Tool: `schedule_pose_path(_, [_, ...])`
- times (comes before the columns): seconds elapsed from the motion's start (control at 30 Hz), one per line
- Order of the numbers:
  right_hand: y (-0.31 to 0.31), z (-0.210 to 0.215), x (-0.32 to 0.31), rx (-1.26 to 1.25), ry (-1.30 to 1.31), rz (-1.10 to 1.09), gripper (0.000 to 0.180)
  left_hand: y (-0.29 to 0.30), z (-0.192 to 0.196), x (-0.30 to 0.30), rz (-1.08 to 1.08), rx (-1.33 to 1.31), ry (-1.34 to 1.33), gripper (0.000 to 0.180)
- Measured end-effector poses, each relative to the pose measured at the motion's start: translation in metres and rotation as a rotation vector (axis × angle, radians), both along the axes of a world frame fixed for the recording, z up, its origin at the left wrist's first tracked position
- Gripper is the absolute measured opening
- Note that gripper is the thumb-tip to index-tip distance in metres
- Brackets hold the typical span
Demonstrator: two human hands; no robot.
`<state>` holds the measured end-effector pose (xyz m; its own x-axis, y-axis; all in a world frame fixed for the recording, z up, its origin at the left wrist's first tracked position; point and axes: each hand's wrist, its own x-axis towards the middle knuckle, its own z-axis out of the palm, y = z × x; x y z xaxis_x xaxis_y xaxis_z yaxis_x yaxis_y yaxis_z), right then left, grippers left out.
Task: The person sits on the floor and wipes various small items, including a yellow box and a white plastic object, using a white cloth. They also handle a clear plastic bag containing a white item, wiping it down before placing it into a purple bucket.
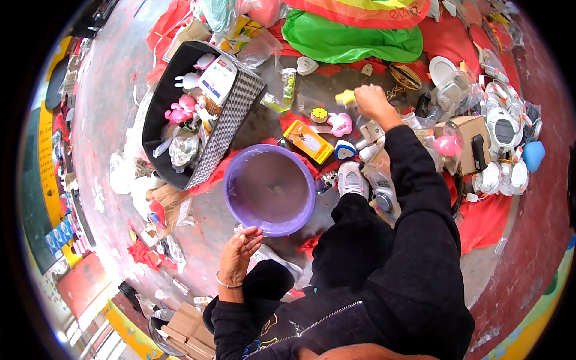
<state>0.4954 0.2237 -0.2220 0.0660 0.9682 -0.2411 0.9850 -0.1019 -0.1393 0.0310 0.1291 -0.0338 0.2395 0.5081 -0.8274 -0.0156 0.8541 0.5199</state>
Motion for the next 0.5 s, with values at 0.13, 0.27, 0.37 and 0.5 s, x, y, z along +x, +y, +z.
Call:
schedule_pose_path(0.13, [-0.03,0.045,-0.032,-0.269,0.095,0.291,0.019,0.0,0.003,0.002,-0.029,0.01,-0.015,0.045])
schedule_pose_path(0.27, [0.0,0.039,-0.025,-0.448,0.491,0.261,0.035,0.001,0.009,0.009,-0.08,0.004,-0.043,0.045])
schedule_pose_path(0.37, [0.048,-0.031,-0.014,-0.087,1.407,-0.487,0.017,-0.001,0.008,0.008,-0.066,0.012,-0.033,0.046])
schedule_pose_path(0.5, [0.102,-0.079,-0.008,0.131,2.152,-1.242,0.021,0.003,0.005,0.005,-0.034,0.014,-0.021,0.046])
